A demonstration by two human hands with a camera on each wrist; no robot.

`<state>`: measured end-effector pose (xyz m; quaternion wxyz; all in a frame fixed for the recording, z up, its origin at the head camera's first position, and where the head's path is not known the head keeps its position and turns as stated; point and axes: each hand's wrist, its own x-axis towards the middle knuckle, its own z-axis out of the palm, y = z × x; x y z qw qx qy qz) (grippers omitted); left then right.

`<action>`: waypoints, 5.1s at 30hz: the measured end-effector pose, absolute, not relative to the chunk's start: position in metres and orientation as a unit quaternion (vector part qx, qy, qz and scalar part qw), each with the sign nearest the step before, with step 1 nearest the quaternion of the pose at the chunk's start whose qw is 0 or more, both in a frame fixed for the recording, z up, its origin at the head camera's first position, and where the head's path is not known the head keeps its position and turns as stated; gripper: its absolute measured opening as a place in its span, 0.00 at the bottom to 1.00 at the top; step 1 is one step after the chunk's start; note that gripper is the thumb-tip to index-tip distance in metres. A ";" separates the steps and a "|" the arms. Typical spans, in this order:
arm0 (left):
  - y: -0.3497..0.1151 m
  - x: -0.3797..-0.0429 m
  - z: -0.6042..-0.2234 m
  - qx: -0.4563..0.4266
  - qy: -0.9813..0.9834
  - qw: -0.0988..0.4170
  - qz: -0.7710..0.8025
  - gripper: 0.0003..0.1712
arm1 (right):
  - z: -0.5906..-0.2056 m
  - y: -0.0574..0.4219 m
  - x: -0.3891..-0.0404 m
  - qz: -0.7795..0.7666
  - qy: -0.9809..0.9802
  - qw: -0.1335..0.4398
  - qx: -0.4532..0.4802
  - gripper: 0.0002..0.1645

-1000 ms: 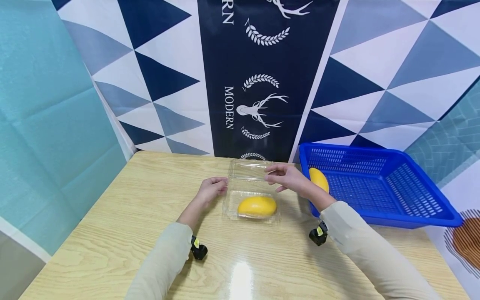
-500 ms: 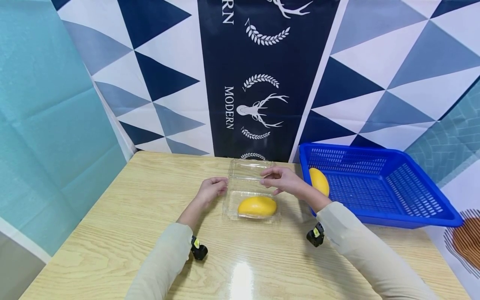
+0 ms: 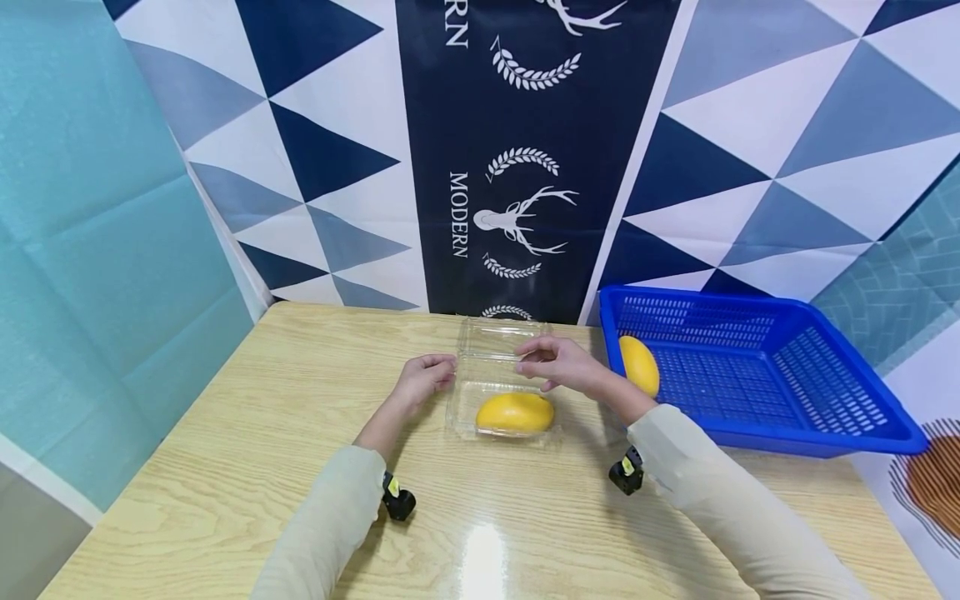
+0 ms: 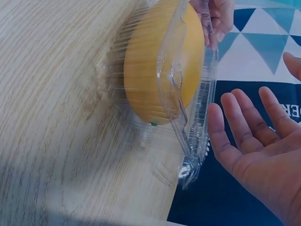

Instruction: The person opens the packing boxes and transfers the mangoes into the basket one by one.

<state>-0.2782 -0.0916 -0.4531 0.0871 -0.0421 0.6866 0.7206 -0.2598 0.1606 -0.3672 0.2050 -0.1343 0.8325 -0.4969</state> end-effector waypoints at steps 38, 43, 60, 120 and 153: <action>-0.092 -0.279 -0.456 -0.046 0.688 0.087 0.719 0.18 | -0.389 0.149 -0.257 -0.460 0.847 0.180 -0.196 0.29; -0.093 -0.279 -0.456 -0.043 0.689 0.091 0.717 0.19 | -0.390 0.148 -0.256 -0.455 0.850 0.177 -0.199 0.29; -0.092 -0.279 -0.455 -0.043 0.691 0.088 0.716 0.18 | -0.395 0.147 -0.257 -0.415 0.865 0.173 -0.223 0.29; -0.093 -0.280 -0.455 -0.053 0.685 0.094 0.720 0.18 | -0.402 0.132 -0.257 -0.264 0.893 0.234 -0.279 0.33; -0.092 -0.280 -0.454 -0.053 0.682 0.100 0.723 0.20 | -0.408 0.130 -0.260 -0.280 0.894 0.235 -0.260 0.36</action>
